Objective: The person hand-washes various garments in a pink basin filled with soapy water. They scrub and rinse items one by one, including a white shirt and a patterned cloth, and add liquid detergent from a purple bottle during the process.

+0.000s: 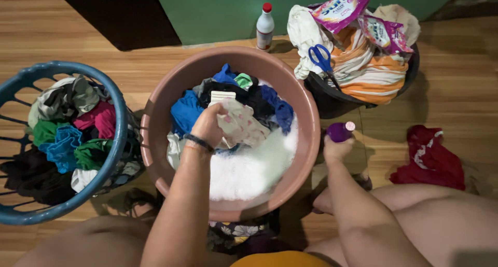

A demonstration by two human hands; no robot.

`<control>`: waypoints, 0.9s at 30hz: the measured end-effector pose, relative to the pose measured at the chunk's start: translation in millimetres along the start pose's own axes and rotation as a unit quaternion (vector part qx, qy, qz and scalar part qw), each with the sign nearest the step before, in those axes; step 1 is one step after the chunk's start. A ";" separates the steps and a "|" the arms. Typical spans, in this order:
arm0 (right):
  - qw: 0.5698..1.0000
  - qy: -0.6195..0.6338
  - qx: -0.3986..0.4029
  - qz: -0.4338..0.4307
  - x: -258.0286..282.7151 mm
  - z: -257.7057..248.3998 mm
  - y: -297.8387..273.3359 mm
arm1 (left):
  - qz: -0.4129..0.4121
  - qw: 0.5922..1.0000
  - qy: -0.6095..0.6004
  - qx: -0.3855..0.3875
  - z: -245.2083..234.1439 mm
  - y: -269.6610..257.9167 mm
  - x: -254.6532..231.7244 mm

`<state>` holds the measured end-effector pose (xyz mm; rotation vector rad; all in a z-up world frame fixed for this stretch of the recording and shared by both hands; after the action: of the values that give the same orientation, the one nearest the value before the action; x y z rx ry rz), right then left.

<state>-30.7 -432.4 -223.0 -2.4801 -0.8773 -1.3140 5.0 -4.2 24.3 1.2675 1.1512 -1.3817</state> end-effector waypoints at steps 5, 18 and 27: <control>1.000 -0.009 -0.024 0.001 -2.9 6.3 -3.5 | -0.178 0.929 -0.321 -0.044 5.1 22.9 -7.1; 0.983 0.021 -0.028 0.182 11.6 -10.7 -28.0 | -0.164 0.976 -0.107 -0.090 20.3 25.9 -110.5; 0.971 0.001 -0.192 0.146 70.6 -57.0 11.2 | 0.013 1.000 0.004 -0.023 17.6 49.2 -81.3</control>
<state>-33.0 -437.2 -131.8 -2.7507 -0.2519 -1.4902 55.9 -26.9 103.3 1.2521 1.1611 -1.3245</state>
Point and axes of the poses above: each hand's wrist, its own y-axis towards the middle knuckle, its own z-axis out of the palm, x = y × z, the point moved 1 cm from there along y, towards the middle knuckle, and after that the axes turned 9 degrees about -y, right-handed, at the moved point
